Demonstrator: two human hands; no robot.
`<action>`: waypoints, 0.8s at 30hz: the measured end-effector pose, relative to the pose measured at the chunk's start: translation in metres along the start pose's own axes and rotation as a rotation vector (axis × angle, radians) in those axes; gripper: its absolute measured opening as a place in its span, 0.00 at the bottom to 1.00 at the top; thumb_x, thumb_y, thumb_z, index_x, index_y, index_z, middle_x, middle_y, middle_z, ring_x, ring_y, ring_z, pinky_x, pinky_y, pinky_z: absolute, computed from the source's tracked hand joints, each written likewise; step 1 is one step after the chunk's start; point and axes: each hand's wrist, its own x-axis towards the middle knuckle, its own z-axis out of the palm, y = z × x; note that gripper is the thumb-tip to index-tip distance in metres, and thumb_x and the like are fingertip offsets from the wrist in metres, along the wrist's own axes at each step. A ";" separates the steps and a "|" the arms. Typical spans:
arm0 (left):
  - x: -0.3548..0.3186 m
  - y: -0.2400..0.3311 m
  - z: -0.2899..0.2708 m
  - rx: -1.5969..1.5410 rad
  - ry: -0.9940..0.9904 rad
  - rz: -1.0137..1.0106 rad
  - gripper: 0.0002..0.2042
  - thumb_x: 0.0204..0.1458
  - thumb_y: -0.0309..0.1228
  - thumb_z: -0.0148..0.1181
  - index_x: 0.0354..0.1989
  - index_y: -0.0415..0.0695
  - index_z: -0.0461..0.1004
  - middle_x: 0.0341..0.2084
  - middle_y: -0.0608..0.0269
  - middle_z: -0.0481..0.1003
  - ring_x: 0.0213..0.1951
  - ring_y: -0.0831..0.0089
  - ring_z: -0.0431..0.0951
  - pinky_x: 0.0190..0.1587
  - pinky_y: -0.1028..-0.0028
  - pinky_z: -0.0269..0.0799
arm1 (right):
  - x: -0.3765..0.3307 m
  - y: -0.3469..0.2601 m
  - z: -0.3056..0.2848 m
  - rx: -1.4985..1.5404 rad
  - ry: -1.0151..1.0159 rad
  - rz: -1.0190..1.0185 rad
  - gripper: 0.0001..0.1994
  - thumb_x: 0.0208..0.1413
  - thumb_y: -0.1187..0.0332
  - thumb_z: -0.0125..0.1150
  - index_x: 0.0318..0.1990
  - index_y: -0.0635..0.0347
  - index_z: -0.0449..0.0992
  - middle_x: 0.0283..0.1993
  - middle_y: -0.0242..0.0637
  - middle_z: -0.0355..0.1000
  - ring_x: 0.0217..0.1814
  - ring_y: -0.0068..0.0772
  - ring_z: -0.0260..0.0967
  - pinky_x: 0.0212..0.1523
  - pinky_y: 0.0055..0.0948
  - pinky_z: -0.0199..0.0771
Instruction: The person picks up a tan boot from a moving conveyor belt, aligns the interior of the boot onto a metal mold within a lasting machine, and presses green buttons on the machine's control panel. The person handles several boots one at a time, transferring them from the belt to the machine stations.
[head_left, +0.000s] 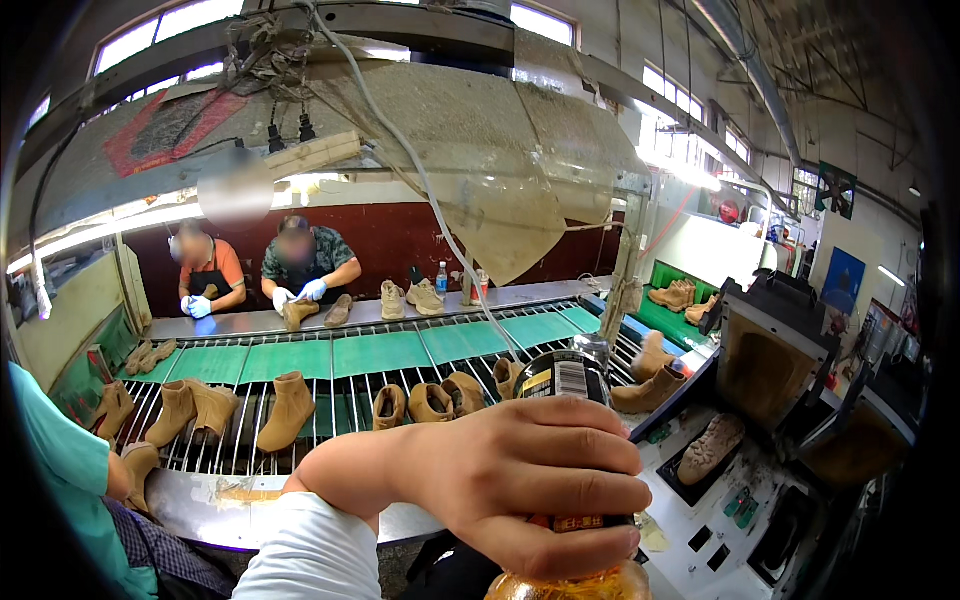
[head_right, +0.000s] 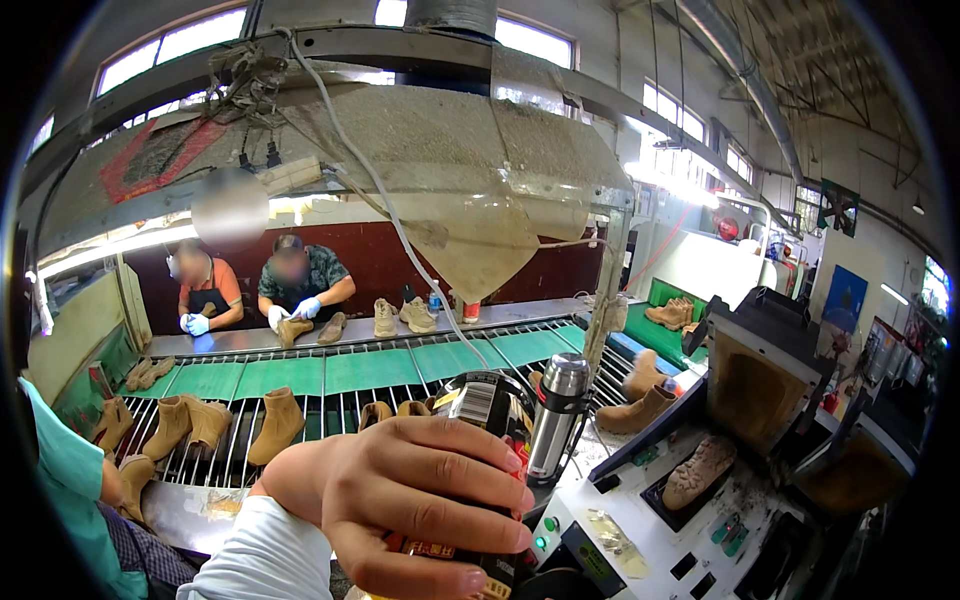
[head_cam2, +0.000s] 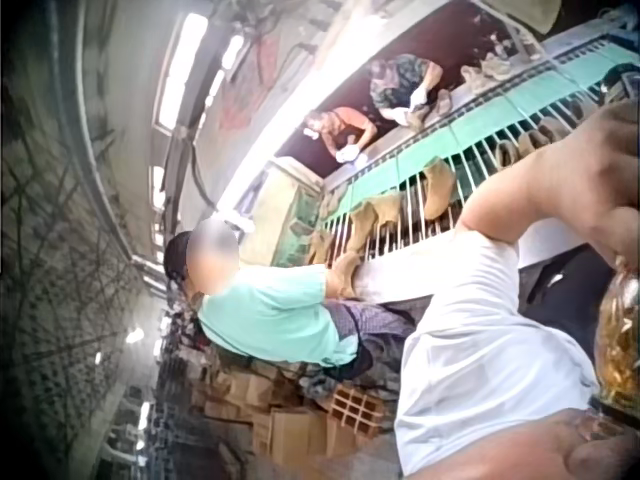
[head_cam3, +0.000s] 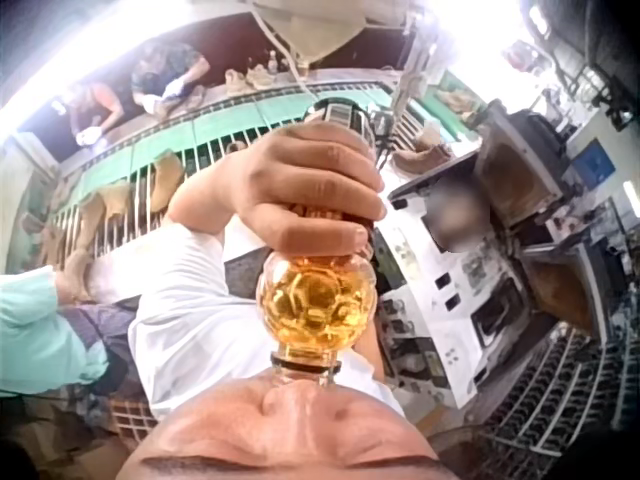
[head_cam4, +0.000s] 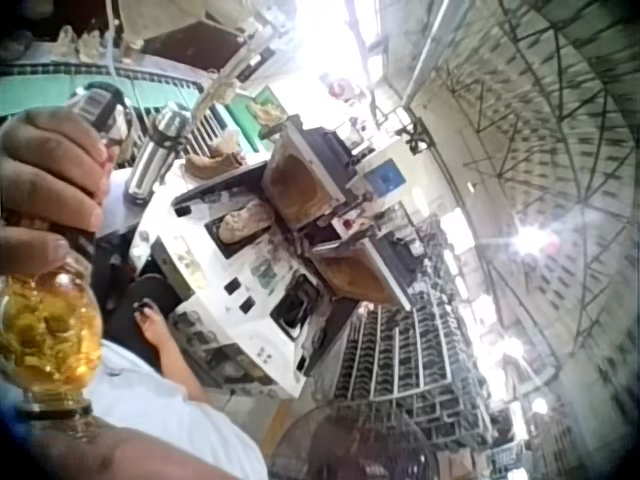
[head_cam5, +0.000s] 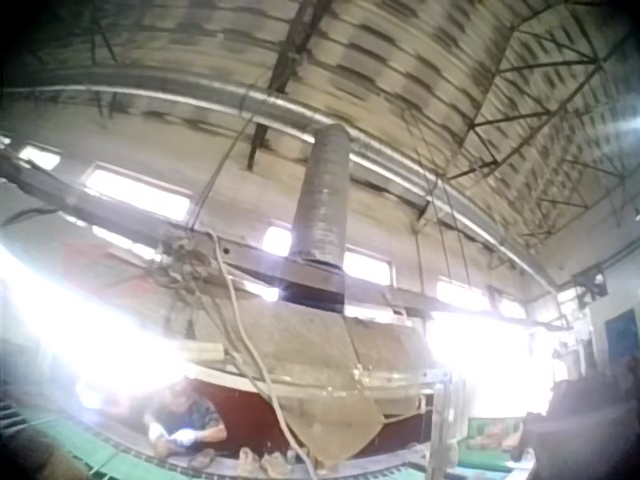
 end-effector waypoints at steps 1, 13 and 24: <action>0.001 0.000 0.001 0.002 -0.003 0.004 0.12 0.51 0.26 0.57 0.45 0.41 0.68 0.35 0.54 0.74 0.36 0.59 0.75 0.42 0.61 0.73 | -0.002 0.000 0.004 -0.001 0.010 0.004 0.17 0.55 0.79 0.53 0.51 0.53 0.72 0.46 0.40 0.74 0.52 0.38 0.72 0.50 0.35 0.77; 0.008 0.002 0.007 0.006 0.021 0.018 0.12 0.51 0.26 0.58 0.44 0.41 0.69 0.34 0.54 0.74 0.35 0.60 0.76 0.42 0.61 0.74 | -0.006 -0.002 0.010 0.021 0.001 0.003 0.16 0.55 0.80 0.54 0.50 0.54 0.73 0.46 0.41 0.75 0.51 0.39 0.73 0.49 0.35 0.78; 0.010 0.001 0.005 0.002 -0.003 0.019 0.11 0.52 0.26 0.57 0.44 0.41 0.69 0.35 0.53 0.74 0.36 0.59 0.76 0.42 0.61 0.74 | -0.010 -0.002 0.011 0.034 -0.005 0.006 0.16 0.55 0.80 0.54 0.50 0.54 0.73 0.46 0.43 0.75 0.51 0.39 0.73 0.48 0.34 0.79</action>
